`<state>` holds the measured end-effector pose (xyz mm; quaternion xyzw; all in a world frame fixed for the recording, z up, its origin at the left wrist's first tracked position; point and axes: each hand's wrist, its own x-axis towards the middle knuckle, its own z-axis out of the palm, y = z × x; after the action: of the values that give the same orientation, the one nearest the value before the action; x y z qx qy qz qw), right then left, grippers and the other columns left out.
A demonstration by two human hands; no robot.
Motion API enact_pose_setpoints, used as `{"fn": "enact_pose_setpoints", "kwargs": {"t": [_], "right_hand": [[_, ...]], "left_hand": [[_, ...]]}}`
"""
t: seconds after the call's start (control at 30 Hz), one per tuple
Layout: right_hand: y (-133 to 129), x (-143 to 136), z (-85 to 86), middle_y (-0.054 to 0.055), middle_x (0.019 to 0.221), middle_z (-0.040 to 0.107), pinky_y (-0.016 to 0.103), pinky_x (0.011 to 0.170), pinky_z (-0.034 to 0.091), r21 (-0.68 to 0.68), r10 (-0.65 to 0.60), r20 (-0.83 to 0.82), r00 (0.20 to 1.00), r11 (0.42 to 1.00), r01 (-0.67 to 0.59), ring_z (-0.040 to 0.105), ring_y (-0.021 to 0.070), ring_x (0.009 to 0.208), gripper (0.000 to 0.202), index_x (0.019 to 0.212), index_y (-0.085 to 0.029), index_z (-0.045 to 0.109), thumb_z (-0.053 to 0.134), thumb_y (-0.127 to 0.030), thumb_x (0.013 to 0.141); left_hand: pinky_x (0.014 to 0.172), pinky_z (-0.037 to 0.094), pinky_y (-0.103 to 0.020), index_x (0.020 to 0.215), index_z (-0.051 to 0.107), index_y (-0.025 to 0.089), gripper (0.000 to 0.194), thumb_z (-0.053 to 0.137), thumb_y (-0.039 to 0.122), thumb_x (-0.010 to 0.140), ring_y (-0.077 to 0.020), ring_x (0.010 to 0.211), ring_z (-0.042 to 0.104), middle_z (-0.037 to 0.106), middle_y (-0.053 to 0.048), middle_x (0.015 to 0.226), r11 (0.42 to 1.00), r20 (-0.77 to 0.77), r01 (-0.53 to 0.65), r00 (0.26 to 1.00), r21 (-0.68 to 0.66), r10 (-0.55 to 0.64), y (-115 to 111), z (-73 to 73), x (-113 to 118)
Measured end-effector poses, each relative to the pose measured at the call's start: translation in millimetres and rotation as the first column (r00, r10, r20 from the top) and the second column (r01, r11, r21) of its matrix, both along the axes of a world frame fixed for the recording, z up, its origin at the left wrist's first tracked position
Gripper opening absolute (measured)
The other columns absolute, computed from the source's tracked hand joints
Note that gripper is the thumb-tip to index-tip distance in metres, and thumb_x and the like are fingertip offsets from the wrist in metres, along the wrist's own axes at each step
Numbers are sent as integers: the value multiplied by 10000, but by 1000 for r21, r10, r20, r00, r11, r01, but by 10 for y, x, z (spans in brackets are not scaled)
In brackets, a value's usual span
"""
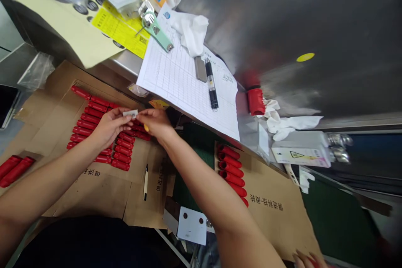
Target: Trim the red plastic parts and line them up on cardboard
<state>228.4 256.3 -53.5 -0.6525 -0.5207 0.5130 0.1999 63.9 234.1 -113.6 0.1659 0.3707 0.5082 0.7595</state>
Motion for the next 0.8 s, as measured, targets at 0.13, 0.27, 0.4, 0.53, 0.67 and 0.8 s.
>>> {"fn": "enact_pose_setpoints", "kwargs": {"t": [0.13, 0.27, 0.4, 0.53, 0.67, 0.8], "right_hand": [[-620, -401, 132, -58, 525, 562, 196, 427, 345, 6, 194, -45, 980, 981, -194, 423, 63, 416, 393, 811, -154, 739, 783, -545, 832], [-1170, -719, 154, 2, 592, 679, 226, 454, 427, 90, 518, -56, 853, 854, -513, 539, 111, 459, 284, 859, -166, 797, 718, -438, 890], [-1586, -1142, 17, 87, 1044, 840, 287, 735, 596, 299, 794, -64, 605, 594, -747, 771, 198, 829, 233, 1100, -240, 833, 713, -285, 905], [-2205, -1701, -126, 52, 886, 850, 265, 721, 608, 440, 965, -125, 230, 262, -859, 794, 189, 750, 170, 1003, -271, 860, 712, -236, 926], [-2903, -2273, -153, 38, 761, 822, 201, 585, 559, 515, 991, -124, -42, 29, -857, 746, 140, 608, 146, 957, -209, 840, 712, -277, 977], [-3665, -3018, -150, 16, 688, 784, 181, 537, 517, 565, 947, -71, -314, -221, -795, 695, 113, 542, 204, 917, -193, 819, 679, -308, 1011]], "left_hand": [[601, 505, -163, 740, 776, 169, 277, 1000, 289, 629, -77, 600, 582, 719, -5, 706, 986, 19, -160, 987, -36, 161, -891, 73, -391], [608, 510, -186, 799, 818, 154, 289, 998, 336, 667, -90, 611, 570, 717, -32, 731, 948, 60, -303, 949, -97, 310, -1864, 100, -754], [628, 500, -212, 890, 829, 145, 347, 1004, 344, 666, -98, 626, 563, 696, -46, 747, 866, 118, -473, 862, -162, 493, -2888, 158, -960], [597, 481, -278, 936, 795, 171, 475, 1037, 372, 581, -84, 520, 464, 629, -8, 668, 790, 219, -575, 760, -214, 612, -3773, 203, -1073], [584, 421, -273, 909, 745, 159, 540, 1037, 435, 548, -56, 485, 342, 521, 45, 582, 710, 276, -667, 655, -225, 703, -4516, 231, -1198], [593, 404, -283, 946, 705, 161, 596, 995, 534, 583, -64, 495, 335, 513, 52, 587, 527, 176, -815, 497, -242, 850, -5392, 138, -1416]]}}
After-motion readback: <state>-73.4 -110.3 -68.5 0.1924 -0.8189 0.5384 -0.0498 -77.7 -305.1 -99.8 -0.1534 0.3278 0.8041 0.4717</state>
